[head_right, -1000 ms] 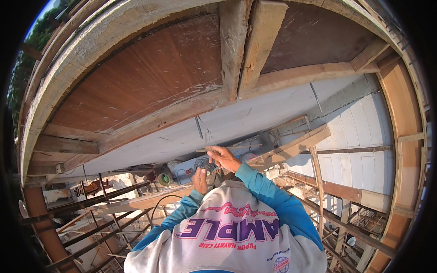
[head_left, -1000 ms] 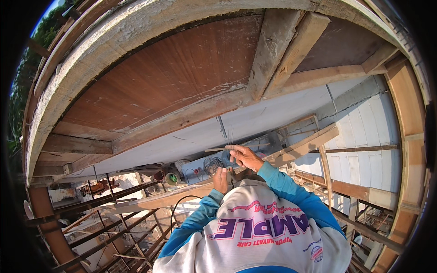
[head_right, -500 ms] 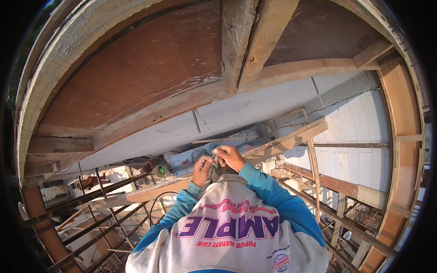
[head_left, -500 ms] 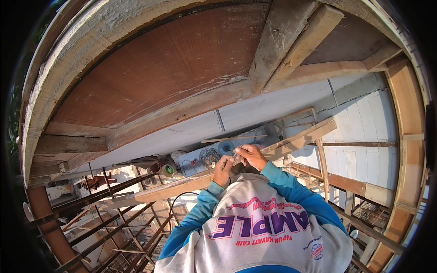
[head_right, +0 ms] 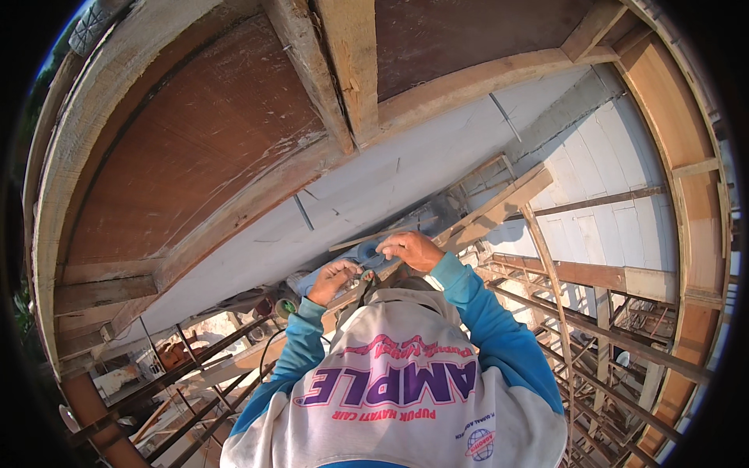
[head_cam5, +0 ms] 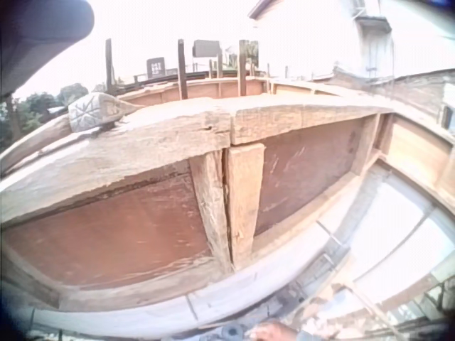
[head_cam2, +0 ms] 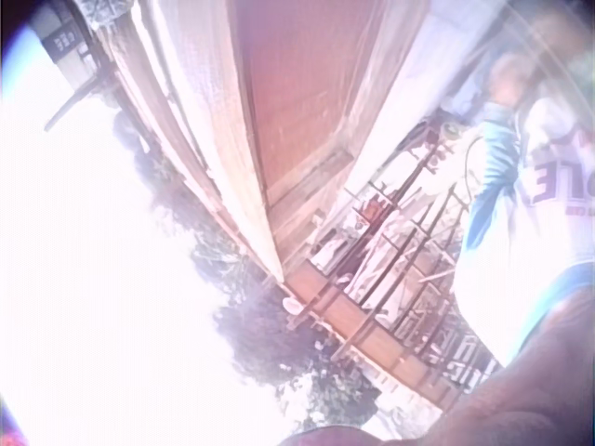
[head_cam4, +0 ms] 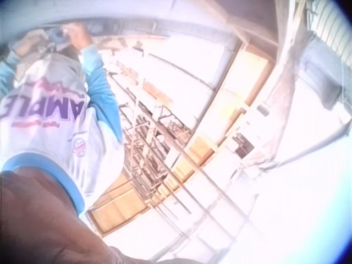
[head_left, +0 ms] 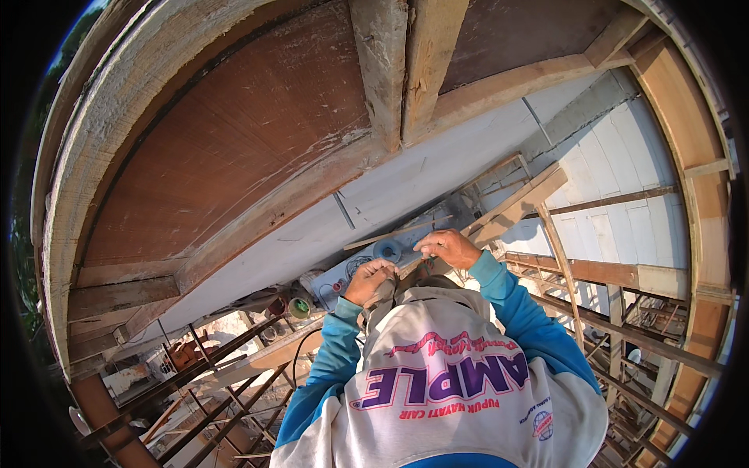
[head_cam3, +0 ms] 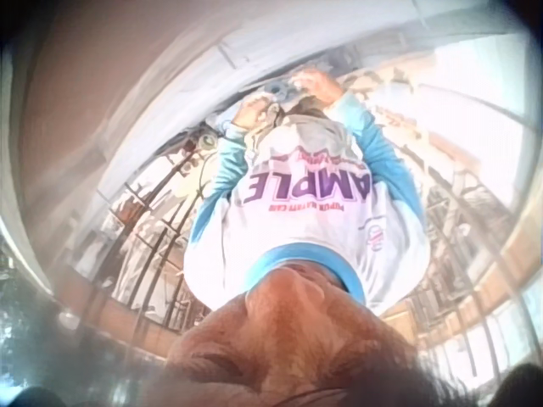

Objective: The person secures wooden formwork on a construction site using thin wire and a small axe. They feed lengths of wire through gaps in the wood, pull them tight by hand, and then use the head of the axe to twist and tighten the wire ends together to hold the structure in place.

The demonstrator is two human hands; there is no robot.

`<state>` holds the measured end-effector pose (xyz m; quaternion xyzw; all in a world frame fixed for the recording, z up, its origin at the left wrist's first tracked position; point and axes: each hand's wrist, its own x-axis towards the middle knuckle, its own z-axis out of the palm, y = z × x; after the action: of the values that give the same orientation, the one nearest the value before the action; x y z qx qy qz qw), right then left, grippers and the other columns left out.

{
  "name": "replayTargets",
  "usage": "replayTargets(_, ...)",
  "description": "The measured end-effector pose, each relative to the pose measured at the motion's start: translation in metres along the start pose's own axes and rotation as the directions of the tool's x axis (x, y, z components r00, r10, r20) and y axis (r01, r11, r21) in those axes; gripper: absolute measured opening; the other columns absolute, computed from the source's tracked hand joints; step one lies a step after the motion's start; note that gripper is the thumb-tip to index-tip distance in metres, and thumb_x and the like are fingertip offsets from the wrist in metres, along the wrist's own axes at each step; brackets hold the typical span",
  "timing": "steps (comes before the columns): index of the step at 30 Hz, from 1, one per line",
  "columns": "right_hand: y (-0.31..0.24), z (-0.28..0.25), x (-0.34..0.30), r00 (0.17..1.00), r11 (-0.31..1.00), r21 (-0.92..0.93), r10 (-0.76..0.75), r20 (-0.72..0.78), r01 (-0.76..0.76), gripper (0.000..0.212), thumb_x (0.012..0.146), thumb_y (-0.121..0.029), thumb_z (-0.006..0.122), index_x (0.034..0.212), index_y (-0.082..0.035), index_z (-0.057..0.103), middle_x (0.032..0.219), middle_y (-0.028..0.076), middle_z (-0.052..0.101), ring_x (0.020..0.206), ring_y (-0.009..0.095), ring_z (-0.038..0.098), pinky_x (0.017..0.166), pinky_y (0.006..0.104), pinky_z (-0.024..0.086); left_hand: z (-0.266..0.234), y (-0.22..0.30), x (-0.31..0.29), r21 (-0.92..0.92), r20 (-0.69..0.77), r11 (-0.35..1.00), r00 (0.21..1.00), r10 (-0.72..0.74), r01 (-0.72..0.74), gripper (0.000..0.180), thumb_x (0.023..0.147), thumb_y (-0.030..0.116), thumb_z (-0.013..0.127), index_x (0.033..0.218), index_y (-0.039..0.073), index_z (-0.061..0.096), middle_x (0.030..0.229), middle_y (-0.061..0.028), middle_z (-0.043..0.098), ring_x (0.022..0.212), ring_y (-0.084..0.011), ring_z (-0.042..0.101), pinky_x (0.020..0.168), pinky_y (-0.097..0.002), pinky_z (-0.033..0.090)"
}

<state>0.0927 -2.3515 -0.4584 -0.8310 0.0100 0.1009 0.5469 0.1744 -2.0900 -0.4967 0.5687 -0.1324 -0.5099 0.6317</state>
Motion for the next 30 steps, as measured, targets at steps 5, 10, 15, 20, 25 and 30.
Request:
replayTargets(5, -0.007, -0.001, -0.003, 0.995, 0.979, 0.192, 0.053, 0.087, -0.069, 0.024, 0.090, -0.022, 0.058, 0.101, -0.004, 0.069, 0.091, 0.014, 0.065, 0.087, 0.031, 0.060, 0.081, 0.0379, 0.048, 0.000, 0.019, -0.004, 0.011, 0.133, 1.000, 0.991, 0.027, -0.029, 0.020, 0.094, 0.020, 0.058, 0.098, 0.001, 0.064, 0.091, -0.0010, 0.064, 0.086, -0.0074, 0.055, 0.079, -0.0240, 0.043)
replayTargets(10, -0.015, 0.015, -0.007, 0.959, 0.950, -0.236, -0.242, -0.146, 0.204, 0.020, 0.083, -0.022, 0.066, 0.095, -0.006, 0.069, 0.088, 0.011, 0.063, 0.086, 0.030, 0.060, 0.078, 0.0392, 0.049, 0.003, 0.012, 0.002, -0.043, -0.128, 0.994, 0.987, 0.096, -0.103, 0.020, 0.094, 0.021, 0.058, 0.097, 0.002, 0.066, 0.082, 0.0024, 0.062, 0.072, -0.0035, 0.051, 0.064, -0.0208, 0.042)
replayTargets(15, -0.024, 0.018, -0.013, 0.954, 0.901, -0.412, -0.232, -0.191, 0.136, 0.015, 0.080, -0.019, 0.068, 0.085, -0.005, 0.067, 0.096, 0.009, 0.062, 0.092, 0.028, 0.060, 0.077, 0.0381, 0.050, 0.015, 0.009, 0.006, 0.166, -0.136, 0.981, 0.983, 0.122, -0.099, 0.022, 0.095, 0.018, 0.057, 0.102, -0.001, 0.066, 0.085, 0.0002, 0.064, 0.074, -0.0060, 0.053, 0.067, -0.0230, 0.044)
replayTargets(20, -0.019, 0.013, -0.013, 0.836, 0.756, -0.541, -0.524, -0.161, 0.369, 0.010, 0.078, -0.013, 0.069, 0.080, -0.004, 0.064, 0.102, 0.007, 0.062, 0.095, 0.025, 0.060, 0.077, 0.0361, 0.051, 0.015, 0.010, 0.009, 0.239, -0.102, 0.969, 0.990, 0.096, -0.069, 0.022, 0.095, 0.015, 0.056, 0.105, -0.001, 0.066, 0.090, -0.0027, 0.067, 0.082, -0.0087, 0.055, 0.074, -0.0253, 0.045)
replayTargets(25, -0.011, 0.010, -0.019, 0.938, 0.932, -0.127, -0.326, 0.114, 0.339, 0.010, 0.081, -0.008, 0.067, 0.085, 0.000, 0.062, 0.094, 0.009, 0.066, 0.083, 0.024, 0.064, 0.074, 0.0340, 0.054, 0.008, 0.026, 0.000, 0.455, 0.128, 0.882, 0.989, 0.070, -0.121, 0.021, 0.095, 0.014, 0.054, 0.105, 0.000, 0.066, 0.092, -0.0049, 0.067, 0.083, -0.0099, 0.056, 0.077, -0.0260, 0.046)
replayTargets(30, -0.008, 0.007, -0.020, 0.932, 0.719, 0.617, 0.122, 0.341, -0.320, 0.013, 0.088, -0.010, 0.065, 0.088, 0.002, 0.062, 0.090, 0.011, 0.066, 0.080, 0.017, 0.064, 0.069, 0.0302, 0.055, 0.012, 0.043, -0.008, 0.349, 0.268, 0.916, 0.957, 0.107, -0.200, 0.022, 0.096, 0.017, 0.054, 0.106, 0.001, 0.065, 0.092, -0.0030, 0.064, 0.084, -0.0096, 0.054, 0.076, -0.0263, 0.045)
